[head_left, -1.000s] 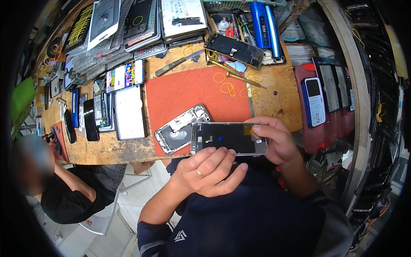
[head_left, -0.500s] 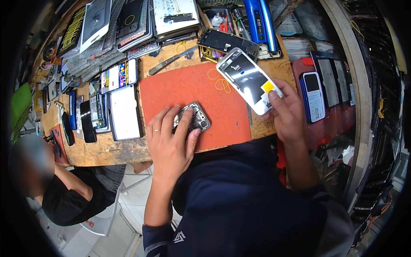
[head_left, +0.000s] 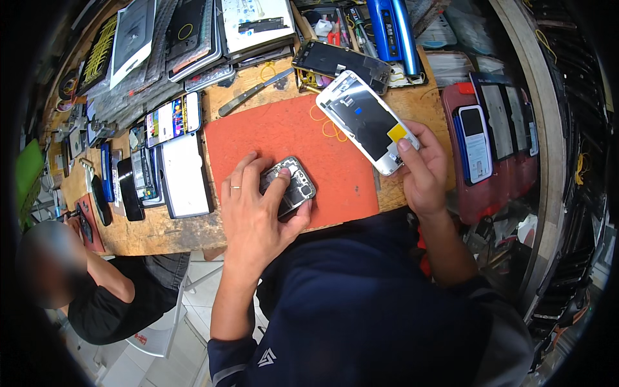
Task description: The person disassembles a smartphone, removes the screen, and uses a screwdriver to detach internal components. They then reassemble the device, reconnect the screen, and test the phone's functionality by turning it on and interacting with the display.
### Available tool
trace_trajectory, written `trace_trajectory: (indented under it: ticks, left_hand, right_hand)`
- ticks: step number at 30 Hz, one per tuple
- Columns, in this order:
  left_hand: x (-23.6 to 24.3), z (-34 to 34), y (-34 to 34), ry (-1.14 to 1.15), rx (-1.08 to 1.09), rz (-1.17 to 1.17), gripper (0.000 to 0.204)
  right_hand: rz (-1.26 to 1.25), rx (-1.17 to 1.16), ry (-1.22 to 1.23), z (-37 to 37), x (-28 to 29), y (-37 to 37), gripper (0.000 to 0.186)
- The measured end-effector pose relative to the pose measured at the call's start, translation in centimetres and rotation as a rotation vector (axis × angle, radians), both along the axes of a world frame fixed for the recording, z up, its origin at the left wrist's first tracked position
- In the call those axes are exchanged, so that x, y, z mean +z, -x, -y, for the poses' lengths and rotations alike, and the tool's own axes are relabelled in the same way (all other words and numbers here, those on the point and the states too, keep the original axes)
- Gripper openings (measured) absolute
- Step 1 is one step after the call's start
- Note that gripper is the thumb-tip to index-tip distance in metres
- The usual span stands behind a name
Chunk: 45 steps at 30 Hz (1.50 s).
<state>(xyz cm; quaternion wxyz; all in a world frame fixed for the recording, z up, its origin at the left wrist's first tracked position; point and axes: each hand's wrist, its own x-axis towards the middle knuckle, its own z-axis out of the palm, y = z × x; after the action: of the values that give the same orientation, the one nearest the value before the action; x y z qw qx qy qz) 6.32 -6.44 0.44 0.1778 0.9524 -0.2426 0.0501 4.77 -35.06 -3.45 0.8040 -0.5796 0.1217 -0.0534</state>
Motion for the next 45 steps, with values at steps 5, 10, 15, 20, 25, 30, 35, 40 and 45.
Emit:
trace_trajectory:
  ticks: [5, 10, 15, 20, 25, 30, 35, 40, 45]
  left_hand:
    - [0.0, -0.9, 0.1, 0.030, -0.001, -0.038, 0.050]
    - [-0.2, -1.2, 0.3, 0.049, -0.032, -0.011, 0.058]
    - [-0.2, -1.5, 0.9, 0.177, 0.045, 0.031, 0.048]
    - [-0.1, -4.5, 2.7, 0.345, 0.240, 0.185, 0.005]
    - [-0.8, -6.1, 5.4, 0.297, 0.235, 0.177, 0.002]
    - [-2.4, -4.3, 6.4, 0.211, 0.285, 0.199, 0.016]
    - [-2.8, -3.6, 5.9, 0.165, 0.253, 0.178, 0.034]
    - [-3.4, -3.3, 4.8, 0.106, 0.195, 0.246, 0.041]
    - [-3.4, -3.4, 4.8, 0.032, 0.170, 0.228, 0.042]
  right_hand:
    - [0.018, 0.010, 0.022, 0.0, -0.1, 0.1, 0.035]
    - [0.064, -0.006, 0.075, 0.2, 0.1, 0.5, 0.032]
    - [0.176, 0.061, 0.223, -0.1, 0.6, -0.2, 0.026]
    - [0.355, 0.161, 0.539, -0.8, 1.6, -3.2, 0.018]
    - [0.479, 0.441, 0.718, -4.2, 2.2, -6.8, 0.018]
    - [0.738, 0.589, 0.695, -8.2, 1.4, -9.2, 0.017]
    - [0.769, 0.628, 0.685, -8.9, 0.7, -9.3, 0.018]
    - [0.829, 0.595, 0.647, -9.1, 0.1, -9.0, 0.020]
    - [0.852, 0.585, 0.626, -9.3, -0.3, -9.1, 0.021]
